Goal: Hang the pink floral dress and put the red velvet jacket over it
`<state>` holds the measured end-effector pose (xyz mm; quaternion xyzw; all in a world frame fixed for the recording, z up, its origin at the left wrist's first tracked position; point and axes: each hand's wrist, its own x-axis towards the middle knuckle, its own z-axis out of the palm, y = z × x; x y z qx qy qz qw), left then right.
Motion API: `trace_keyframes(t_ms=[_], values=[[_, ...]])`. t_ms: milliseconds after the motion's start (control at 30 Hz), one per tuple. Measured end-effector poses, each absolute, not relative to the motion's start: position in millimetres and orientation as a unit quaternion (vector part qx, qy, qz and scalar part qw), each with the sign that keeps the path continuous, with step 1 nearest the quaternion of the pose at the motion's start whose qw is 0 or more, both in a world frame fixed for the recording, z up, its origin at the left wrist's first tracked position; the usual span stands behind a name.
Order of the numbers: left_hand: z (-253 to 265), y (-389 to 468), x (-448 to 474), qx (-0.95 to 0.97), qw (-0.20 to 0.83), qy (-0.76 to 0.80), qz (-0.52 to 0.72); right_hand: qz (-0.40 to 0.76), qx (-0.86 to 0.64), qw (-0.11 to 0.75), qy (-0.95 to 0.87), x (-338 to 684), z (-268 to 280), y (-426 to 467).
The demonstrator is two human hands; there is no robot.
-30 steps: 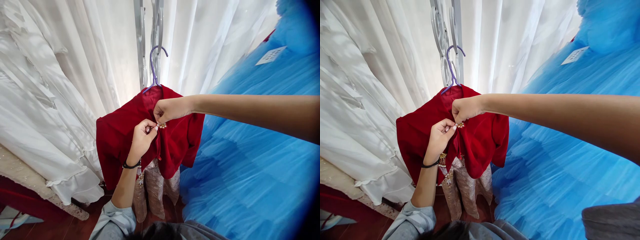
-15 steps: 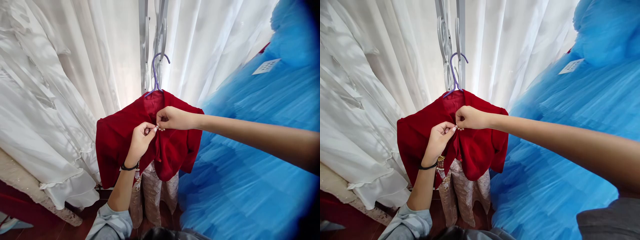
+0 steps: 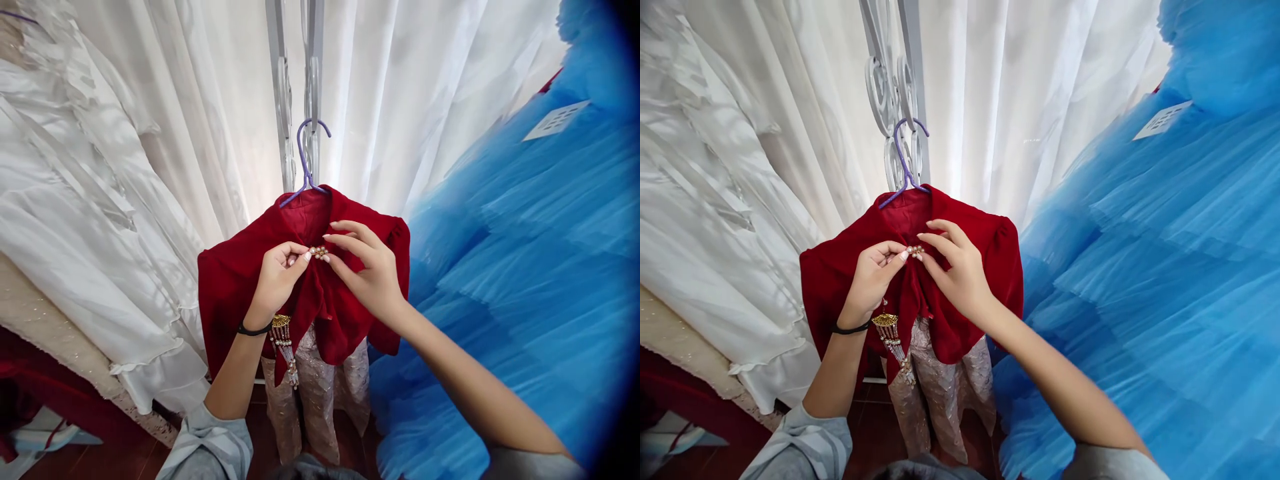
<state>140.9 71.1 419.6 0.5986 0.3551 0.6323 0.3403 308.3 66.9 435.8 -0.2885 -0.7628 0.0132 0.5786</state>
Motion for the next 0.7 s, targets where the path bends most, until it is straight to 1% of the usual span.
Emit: trace_keyframes(t_ms=[100,267,333,433,533,700], values=[[422.5,70.3,140.9,0.609,0.323,0.356,0.630,0.022,-0.320,0.649,-0.690,296.1,419.9,58.8],[419.8,70.4,143.0,0.622,0.286,0.348,0.641,0.160,-0.304,0.733,-0.587,266.4,402.2,63.0],[419.2,71.6,142.8,0.625,0.269,0.357,0.640,0.207,-0.299,0.742,-0.563,260.5,398.7,68.5],[422.6,73.1,140.4,0.656,0.254,0.386,0.597,0.241,-0.290,0.741,-0.556,258.6,394.8,75.2],[430.0,72.8,137.4,0.688,0.233,0.415,0.548,0.217,-0.289,0.748,-0.557,258.8,391.2,77.2],[438.1,72.4,135.2,0.695,0.213,0.425,0.539,0.125,-0.290,0.753,-0.578,256.7,388.4,75.8]])
